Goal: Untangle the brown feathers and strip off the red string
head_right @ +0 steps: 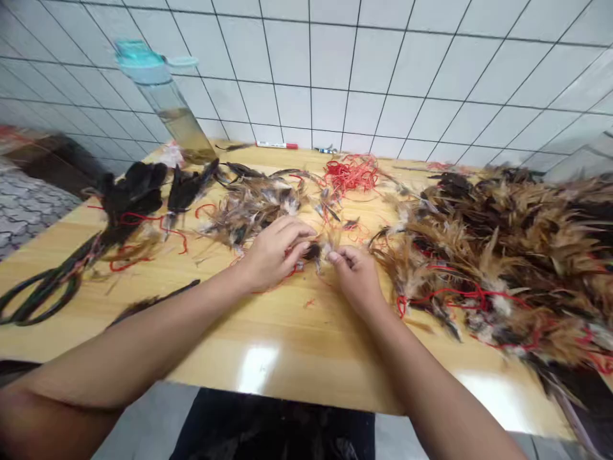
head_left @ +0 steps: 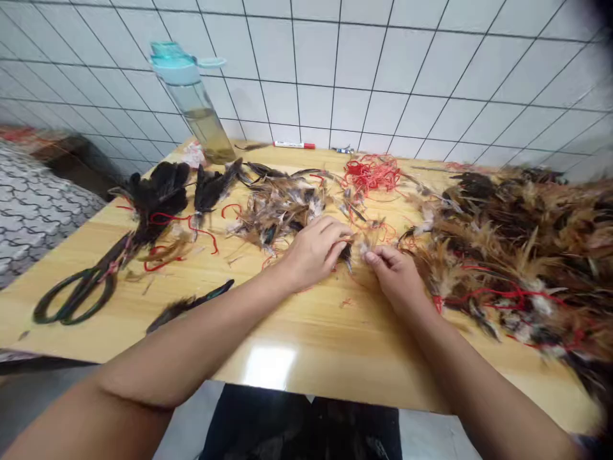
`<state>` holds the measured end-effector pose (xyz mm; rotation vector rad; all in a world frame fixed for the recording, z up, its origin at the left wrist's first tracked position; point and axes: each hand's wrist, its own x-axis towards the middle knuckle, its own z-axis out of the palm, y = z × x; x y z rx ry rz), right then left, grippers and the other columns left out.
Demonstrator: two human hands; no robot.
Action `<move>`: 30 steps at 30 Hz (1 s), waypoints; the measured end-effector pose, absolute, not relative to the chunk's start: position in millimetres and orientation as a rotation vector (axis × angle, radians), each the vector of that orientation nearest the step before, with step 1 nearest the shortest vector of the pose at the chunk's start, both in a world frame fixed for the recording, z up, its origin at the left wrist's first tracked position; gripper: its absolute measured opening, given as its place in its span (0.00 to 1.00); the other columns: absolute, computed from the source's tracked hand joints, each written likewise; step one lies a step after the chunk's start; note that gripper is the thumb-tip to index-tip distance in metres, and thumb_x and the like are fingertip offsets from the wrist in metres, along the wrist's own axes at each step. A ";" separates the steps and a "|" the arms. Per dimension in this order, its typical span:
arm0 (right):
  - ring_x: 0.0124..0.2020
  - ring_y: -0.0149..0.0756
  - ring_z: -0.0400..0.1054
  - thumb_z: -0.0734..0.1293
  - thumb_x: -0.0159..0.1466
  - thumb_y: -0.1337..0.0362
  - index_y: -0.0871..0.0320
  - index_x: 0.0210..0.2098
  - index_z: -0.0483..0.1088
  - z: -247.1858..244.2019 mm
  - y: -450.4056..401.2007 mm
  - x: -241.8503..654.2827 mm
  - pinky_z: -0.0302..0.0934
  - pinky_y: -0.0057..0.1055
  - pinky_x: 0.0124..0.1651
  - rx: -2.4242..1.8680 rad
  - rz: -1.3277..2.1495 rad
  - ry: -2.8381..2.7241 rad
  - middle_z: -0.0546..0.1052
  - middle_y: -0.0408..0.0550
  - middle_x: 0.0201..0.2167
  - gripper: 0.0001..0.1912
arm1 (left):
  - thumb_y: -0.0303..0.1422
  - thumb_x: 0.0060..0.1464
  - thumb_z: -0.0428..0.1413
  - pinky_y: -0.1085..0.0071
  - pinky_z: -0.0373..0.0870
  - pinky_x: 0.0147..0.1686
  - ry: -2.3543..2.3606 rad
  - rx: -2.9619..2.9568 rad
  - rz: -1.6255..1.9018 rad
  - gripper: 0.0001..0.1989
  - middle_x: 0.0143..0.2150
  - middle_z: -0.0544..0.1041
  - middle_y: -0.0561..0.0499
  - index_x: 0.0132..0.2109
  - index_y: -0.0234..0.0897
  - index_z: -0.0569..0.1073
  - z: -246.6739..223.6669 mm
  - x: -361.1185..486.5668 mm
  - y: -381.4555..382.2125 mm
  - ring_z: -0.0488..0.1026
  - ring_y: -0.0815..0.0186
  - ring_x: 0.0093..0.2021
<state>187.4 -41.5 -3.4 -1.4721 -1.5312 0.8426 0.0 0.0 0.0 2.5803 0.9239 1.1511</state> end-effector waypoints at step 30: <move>0.21 0.28 0.52 0.64 0.59 0.57 0.58 0.25 0.67 -10.2 -38.6 197.3 0.48 0.27 0.25 -1.440 0.749 -1.370 0.61 0.39 0.18 0.12 | 0.29 0.55 0.54 0.68 0.70 0.44 0.919 1.861 1.172 0.10 0.40 0.74 0.49 0.45 0.36 0.70 -7.1 0.3 11.1 0.73 0.68 0.40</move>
